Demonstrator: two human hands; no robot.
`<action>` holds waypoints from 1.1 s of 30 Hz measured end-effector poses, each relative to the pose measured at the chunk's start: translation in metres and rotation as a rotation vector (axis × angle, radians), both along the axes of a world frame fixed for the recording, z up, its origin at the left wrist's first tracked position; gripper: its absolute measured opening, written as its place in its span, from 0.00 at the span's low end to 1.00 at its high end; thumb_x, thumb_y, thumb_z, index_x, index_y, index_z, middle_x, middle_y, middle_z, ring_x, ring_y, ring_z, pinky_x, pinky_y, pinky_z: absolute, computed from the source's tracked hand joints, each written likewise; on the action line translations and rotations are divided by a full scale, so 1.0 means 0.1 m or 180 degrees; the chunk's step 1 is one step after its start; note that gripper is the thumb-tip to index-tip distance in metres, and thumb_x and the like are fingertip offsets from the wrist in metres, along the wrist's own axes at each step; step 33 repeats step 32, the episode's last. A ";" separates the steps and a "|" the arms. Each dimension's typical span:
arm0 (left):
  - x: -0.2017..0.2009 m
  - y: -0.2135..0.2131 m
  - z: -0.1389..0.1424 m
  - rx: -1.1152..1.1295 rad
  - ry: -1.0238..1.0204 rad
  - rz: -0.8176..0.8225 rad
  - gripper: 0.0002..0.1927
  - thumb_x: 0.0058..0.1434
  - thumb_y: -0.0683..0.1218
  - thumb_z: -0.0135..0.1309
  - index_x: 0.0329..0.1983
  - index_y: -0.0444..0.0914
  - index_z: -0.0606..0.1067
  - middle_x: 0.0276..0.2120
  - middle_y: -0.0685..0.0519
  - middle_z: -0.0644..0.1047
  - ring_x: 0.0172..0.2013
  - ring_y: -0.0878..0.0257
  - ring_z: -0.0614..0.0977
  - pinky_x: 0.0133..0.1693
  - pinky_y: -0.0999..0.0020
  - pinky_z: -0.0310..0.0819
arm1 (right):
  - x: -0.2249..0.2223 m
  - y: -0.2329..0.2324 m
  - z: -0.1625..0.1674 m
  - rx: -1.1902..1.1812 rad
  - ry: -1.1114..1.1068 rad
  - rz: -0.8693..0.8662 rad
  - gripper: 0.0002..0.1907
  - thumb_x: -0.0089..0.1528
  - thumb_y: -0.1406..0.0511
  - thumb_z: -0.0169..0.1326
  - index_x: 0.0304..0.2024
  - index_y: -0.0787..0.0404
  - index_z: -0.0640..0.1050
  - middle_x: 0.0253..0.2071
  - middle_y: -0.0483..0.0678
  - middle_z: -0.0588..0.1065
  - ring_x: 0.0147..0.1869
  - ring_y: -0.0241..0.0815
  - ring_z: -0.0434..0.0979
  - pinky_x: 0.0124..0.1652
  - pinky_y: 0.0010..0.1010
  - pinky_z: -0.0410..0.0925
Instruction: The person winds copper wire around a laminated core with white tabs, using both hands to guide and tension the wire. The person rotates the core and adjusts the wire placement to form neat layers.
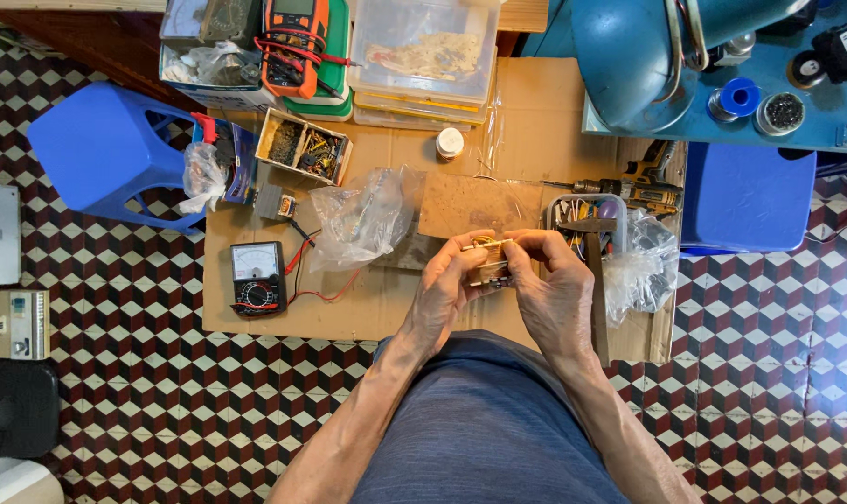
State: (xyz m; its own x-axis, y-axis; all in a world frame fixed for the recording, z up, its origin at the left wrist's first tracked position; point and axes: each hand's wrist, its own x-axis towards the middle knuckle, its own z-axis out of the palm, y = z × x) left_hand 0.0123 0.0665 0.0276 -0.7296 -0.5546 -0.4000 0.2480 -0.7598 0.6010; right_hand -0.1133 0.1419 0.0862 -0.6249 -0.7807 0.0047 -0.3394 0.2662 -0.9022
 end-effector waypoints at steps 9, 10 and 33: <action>-0.04 0.04 0.04 -0.0313 -0.0482 0.0117 0.23 0.69 0.50 0.48 0.64 0.36 0.69 0.49 0.49 0.76 0.47 0.65 0.80 0.50 0.64 0.79 | 0.02 -0.02 0.03 0.0193 0.0001 0.0064 0.07 0.67 0.67 0.57 0.44 0.65 0.80 0.37 0.47 0.81 0.40 0.34 0.80 0.41 0.25 0.74; -0.05 0.04 0.04 -0.0308 -0.0521 0.0173 0.23 0.68 0.50 0.48 0.63 0.36 0.70 0.48 0.49 0.76 0.47 0.65 0.80 0.49 0.64 0.79 | 0.02 -0.03 0.03 0.0174 0.0060 0.0068 0.07 0.67 0.67 0.57 0.44 0.65 0.80 0.37 0.48 0.81 0.41 0.34 0.80 0.41 0.25 0.74; -0.09 -0.08 0.27 -0.0270 -0.0486 -0.0132 0.39 0.60 0.50 0.58 0.71 0.34 0.57 0.52 0.44 0.76 0.49 0.61 0.81 0.54 0.62 0.78 | -0.16 -0.08 0.02 0.0099 -0.0801 -0.0256 0.07 0.67 0.67 0.57 0.42 0.66 0.80 0.36 0.46 0.81 0.38 0.30 0.79 0.38 0.22 0.73</action>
